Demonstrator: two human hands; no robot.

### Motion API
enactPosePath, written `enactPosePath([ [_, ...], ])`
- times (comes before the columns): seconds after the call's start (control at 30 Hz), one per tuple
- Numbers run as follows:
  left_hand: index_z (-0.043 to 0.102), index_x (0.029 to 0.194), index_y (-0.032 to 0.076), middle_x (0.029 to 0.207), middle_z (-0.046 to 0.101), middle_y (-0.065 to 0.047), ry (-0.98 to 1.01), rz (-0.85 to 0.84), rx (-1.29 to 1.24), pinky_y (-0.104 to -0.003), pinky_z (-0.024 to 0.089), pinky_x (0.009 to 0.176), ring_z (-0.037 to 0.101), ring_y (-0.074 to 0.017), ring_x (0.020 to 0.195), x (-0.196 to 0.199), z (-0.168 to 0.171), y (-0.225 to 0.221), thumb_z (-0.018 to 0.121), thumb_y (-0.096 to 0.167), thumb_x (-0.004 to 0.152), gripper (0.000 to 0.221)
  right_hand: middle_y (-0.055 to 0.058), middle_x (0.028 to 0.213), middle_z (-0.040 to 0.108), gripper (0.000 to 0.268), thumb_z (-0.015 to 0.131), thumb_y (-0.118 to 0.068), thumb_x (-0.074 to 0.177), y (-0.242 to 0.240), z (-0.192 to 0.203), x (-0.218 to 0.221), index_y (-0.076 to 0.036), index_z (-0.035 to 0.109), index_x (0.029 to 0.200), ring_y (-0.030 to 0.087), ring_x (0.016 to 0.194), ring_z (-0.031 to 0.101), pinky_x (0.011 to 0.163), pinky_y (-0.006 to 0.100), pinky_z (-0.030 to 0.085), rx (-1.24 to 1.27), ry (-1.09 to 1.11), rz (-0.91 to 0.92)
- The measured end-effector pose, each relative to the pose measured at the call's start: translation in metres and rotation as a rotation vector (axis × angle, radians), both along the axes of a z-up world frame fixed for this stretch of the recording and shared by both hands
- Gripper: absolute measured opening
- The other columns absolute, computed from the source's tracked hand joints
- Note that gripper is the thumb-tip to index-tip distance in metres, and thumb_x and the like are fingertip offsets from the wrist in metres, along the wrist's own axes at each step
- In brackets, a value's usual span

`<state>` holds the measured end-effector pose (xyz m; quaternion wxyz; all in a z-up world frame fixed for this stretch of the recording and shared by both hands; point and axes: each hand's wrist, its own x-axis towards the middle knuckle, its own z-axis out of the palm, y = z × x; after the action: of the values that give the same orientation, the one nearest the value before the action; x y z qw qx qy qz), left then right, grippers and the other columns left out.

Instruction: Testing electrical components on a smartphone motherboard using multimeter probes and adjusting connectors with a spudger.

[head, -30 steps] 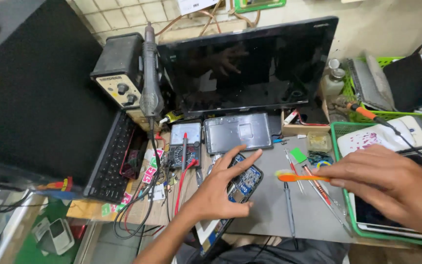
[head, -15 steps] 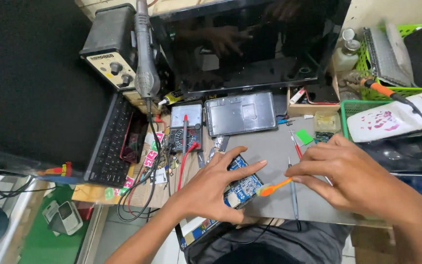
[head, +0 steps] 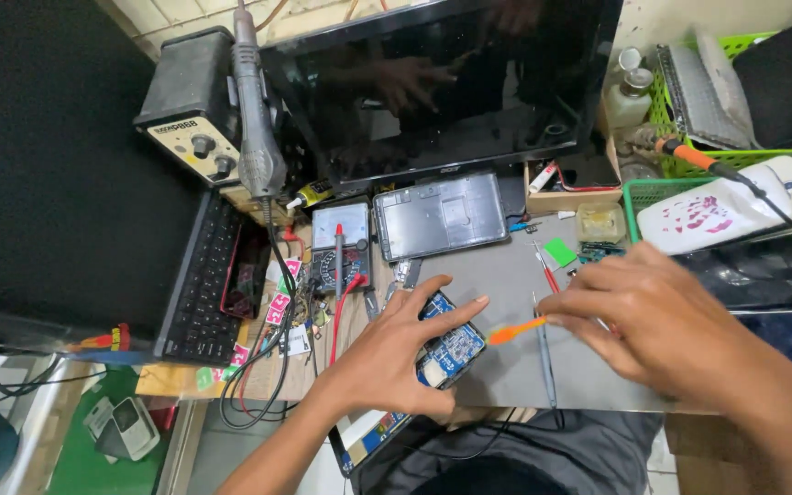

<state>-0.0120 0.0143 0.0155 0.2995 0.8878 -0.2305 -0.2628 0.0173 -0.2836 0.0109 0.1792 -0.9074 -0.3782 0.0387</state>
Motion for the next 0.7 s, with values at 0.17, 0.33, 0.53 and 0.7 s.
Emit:
enactPosePath([
  [0.17,0.034,0.156,0.042,0.169,0.020,-0.012,-0.065,0.037,-0.009,-0.063,0.045,0.091,0.034,-0.0514,0.136,0.002,-0.009,0.001,0.070,0.039,0.064,0.099,-0.009,0.083,0.078,0.026,0.067,-0.043,0.089,-0.010,0.002,0.000,-0.034,0.081,0.110,0.020,0.071,0.069,0.065,0.042,0.038,0.056,-0.106,-0.103],
  [0.33,0.033,0.158,0.042,0.171,0.016,-0.012,-0.002,0.046,0.005,-0.069,0.035,0.101,0.020,-0.0543,0.146,0.003,-0.002,-0.003,0.070,0.040,0.065,0.099,-0.005,0.080,0.070,0.022,0.062,-0.037,0.097,0.010,-0.010,-0.003,-0.029,0.079,0.107,0.022,0.070,0.063,0.067,0.040,0.038,0.137,-0.109,0.034],
  [0.53,0.035,0.157,0.041,0.170,0.017,-0.012,-0.010,0.058,-0.012,-0.067,0.036,0.100,0.022,-0.0565,0.144,0.004,-0.004,-0.001,0.070,0.040,0.064,0.099,-0.005,0.079,0.068,0.023,0.062,-0.038,0.097,0.009,-0.019,0.001,-0.032,0.079,0.110,0.021,0.072,0.063,0.067,0.040,0.039,0.115,-0.075,0.023],
  [0.7,0.033,0.157,0.041,0.171,0.015,-0.012,0.004,0.068,-0.021,-0.066,0.041,0.095,0.022,-0.0535,0.145,0.006,-0.003,0.000,0.068,0.037,0.064,0.100,-0.011,0.090,0.076,0.022,0.067,-0.039,0.090,-0.013,-0.022,0.010,-0.035,0.078,0.108,0.020,0.079,0.069,0.068,0.040,0.040,0.025,-0.256,-0.116],
])
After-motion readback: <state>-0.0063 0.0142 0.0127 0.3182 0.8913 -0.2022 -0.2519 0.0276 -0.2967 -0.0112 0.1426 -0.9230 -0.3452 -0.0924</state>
